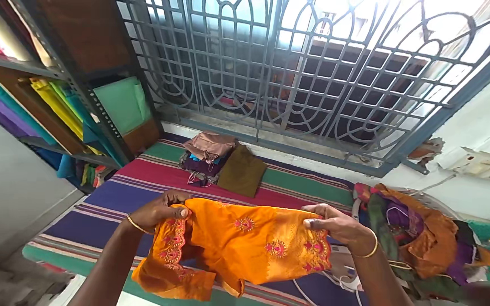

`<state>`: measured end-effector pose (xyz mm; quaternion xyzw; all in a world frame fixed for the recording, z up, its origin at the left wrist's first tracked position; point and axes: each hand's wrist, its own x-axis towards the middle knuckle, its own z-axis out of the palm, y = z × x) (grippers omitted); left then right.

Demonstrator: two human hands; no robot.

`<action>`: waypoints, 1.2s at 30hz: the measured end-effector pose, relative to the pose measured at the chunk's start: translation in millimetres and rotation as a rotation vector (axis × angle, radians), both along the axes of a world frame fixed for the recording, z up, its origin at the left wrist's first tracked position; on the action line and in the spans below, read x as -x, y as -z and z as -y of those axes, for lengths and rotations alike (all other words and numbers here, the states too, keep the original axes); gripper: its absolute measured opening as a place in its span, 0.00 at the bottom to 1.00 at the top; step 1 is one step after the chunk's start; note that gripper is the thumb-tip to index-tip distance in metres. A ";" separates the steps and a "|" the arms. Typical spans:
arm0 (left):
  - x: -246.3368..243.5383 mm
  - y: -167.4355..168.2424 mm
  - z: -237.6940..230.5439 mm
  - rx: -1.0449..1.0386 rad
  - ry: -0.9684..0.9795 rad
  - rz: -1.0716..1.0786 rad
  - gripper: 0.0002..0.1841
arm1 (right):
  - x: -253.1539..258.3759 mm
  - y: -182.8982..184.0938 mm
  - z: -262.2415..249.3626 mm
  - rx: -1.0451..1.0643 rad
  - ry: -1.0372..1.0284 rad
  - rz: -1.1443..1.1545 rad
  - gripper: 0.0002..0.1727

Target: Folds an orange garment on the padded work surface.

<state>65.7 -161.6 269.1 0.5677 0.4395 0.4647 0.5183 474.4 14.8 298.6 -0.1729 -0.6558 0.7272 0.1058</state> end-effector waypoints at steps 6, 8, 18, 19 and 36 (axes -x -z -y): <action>-3.9 -2.2 6.3 0.023 -0.035 0.016 0.11 | -0.3 -4.3 3.5 -0.022 0.004 0.047 0.06; -10.0 -7.0 9.2 0.032 -0.071 -0.008 0.12 | -0.4 -9.1 3.6 -0.081 -0.011 0.110 0.06; -75.6 -47.5 4.7 -0.177 0.041 -0.257 0.07 | 86.4 -20.5 64.6 -0.644 -0.115 0.041 0.26; -78.7 -49.7 5.1 -0.194 0.026 -0.262 0.07 | 92.4 -17.9 69.2 -0.669 -0.057 -0.010 0.23; -87.7 -71.0 14.6 -0.113 -0.632 -0.813 0.15 | 84.0 -20.0 73.3 -1.015 0.536 -0.041 0.15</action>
